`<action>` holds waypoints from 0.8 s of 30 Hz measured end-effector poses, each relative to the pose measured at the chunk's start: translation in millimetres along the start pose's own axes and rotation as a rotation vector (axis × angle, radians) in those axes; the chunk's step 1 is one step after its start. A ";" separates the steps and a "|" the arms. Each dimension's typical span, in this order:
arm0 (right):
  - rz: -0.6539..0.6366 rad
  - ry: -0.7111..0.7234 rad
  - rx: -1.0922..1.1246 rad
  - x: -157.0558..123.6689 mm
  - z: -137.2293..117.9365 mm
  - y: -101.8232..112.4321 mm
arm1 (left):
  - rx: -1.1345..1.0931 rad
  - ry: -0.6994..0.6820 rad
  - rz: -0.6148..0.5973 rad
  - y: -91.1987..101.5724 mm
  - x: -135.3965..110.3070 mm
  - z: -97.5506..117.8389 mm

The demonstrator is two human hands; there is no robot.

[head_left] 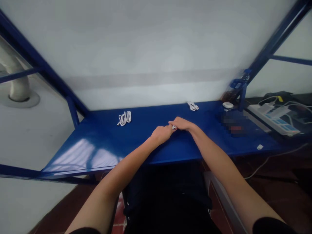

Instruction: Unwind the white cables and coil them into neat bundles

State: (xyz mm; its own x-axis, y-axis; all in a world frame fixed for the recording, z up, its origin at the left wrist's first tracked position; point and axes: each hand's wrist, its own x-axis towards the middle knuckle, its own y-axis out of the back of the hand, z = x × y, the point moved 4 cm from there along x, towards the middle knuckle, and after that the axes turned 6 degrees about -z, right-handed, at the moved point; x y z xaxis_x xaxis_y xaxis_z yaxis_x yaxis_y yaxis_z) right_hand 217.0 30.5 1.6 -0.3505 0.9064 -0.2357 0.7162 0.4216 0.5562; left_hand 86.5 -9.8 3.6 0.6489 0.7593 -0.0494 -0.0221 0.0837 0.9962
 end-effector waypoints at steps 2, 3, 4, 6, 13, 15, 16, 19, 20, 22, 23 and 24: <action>-0.041 -0.009 -0.004 -1.7 0.2 1.9 | 0.001 0.014 -0.026 -3.3 -0.9 2.3; -0.037 -0.004 -0.002 -2.4 -0.8 2.4 | 0.001 0.027 -0.032 -4.4 -1.4 2.3; -0.024 0.002 -0.003 -2.8 -2.1 2.3 | 0.003 0.039 -0.034 -5.2 -1.9 1.8; 0.011 0.016 -0.023 -2.7 -5.3 0.2 | 0.009 0.046 -0.033 -5.6 -2.6 0.7; 0.115 0.036 -0.060 5.5 -3.0 2.5 | -0.062 0.079 -0.016 -1.6 -3.2 -1.2; 0.261 -0.050 -0.055 1.3 15.5 25.3 | -0.109 0.104 -0.013 -1.4 -2.2 -3.2; 0.439 -0.105 -0.094 -5.4 27.9 43.4 | -0.141 0.120 -0.004 -1.6 -1.3 -5.4; 0.869 -0.339 -0.308 -34.3 69.9 93.7 | -0.288 0.173 0.069 -2.6 2.7 -16.6; 0.944 -0.417 -0.344 -43.2 83.2 105.7 | -0.347 0.183 0.107 -2.9 4.1 -21.0; 0.996 -0.501 -0.374 -54.4 102.2 120.4 | -0.463 0.177 0.188 -2.9 6.7 -28.9; 0.983 -0.528 -0.376 -56.6 108.0 123.6 | -0.520 0.161 0.229 -2.4 7.7 -32.1; 0.958 -0.551 -0.375 -57.1 111.3 124.7 | -0.577 0.144 0.266 -1.7 8.4 -34.9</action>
State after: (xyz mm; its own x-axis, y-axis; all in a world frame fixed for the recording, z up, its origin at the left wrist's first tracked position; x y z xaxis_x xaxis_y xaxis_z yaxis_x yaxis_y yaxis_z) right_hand 393.5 34.2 -4.2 0.6129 0.7767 0.1453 0.2903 -0.3923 0.8729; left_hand 65.4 19.0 -1.0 0.4571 0.8776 0.1448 -0.5988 0.1832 0.7797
